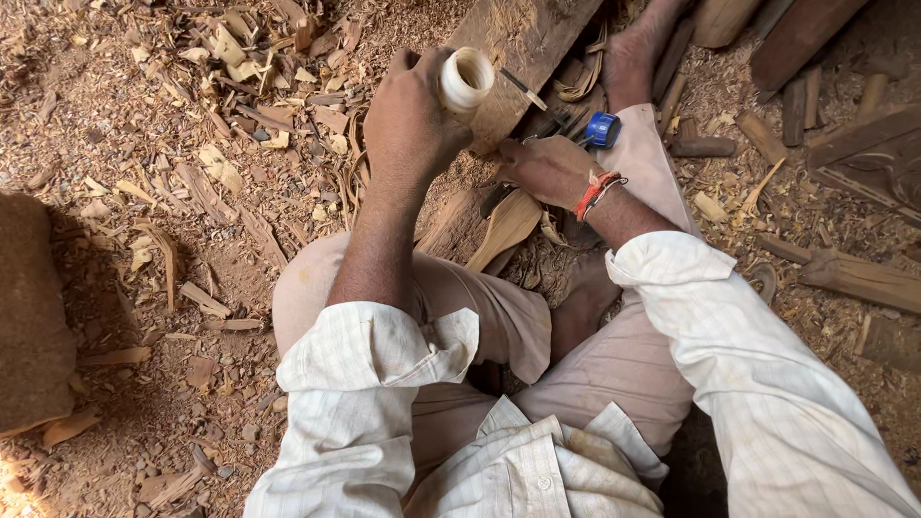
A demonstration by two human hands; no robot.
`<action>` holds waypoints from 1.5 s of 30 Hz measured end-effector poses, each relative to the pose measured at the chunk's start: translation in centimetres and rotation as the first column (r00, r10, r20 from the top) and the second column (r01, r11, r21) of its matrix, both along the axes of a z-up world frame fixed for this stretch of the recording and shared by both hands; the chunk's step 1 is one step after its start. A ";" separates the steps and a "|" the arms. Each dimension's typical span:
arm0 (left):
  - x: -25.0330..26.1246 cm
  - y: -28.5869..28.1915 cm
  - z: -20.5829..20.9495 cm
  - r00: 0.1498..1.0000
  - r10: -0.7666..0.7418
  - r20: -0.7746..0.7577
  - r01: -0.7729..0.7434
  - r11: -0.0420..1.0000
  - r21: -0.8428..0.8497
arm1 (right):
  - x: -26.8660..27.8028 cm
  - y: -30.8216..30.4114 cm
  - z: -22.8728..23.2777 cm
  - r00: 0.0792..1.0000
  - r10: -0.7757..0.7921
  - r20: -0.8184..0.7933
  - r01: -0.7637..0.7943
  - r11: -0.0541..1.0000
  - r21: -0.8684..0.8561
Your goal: The person sits on the floor and carves a small wooden object using a chisel and a wooden mallet. They repeatedly strike the chisel to shape the wood, creating shavings.
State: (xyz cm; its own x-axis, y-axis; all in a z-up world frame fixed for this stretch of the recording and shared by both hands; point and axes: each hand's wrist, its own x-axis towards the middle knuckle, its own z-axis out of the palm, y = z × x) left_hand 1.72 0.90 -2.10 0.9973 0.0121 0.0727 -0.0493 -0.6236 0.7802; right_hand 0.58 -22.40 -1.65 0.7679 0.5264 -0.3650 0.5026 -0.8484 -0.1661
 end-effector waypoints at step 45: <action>-2.1 -2.8 2.4 0.881 -0.395 -0.259 0.416 0.909 0.027 | -3.9 -1.6 10.5 0.797 -0.565 -0.212 0.172 -0.124 0.977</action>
State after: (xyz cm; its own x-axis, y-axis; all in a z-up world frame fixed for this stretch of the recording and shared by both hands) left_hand -0.42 -1.88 0.32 0.9003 -0.3926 -0.1879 -0.1271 -0.6500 0.7492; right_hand -3.31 -24.05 8.85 0.9140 -0.2018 0.3519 0.3506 -0.0434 -0.9355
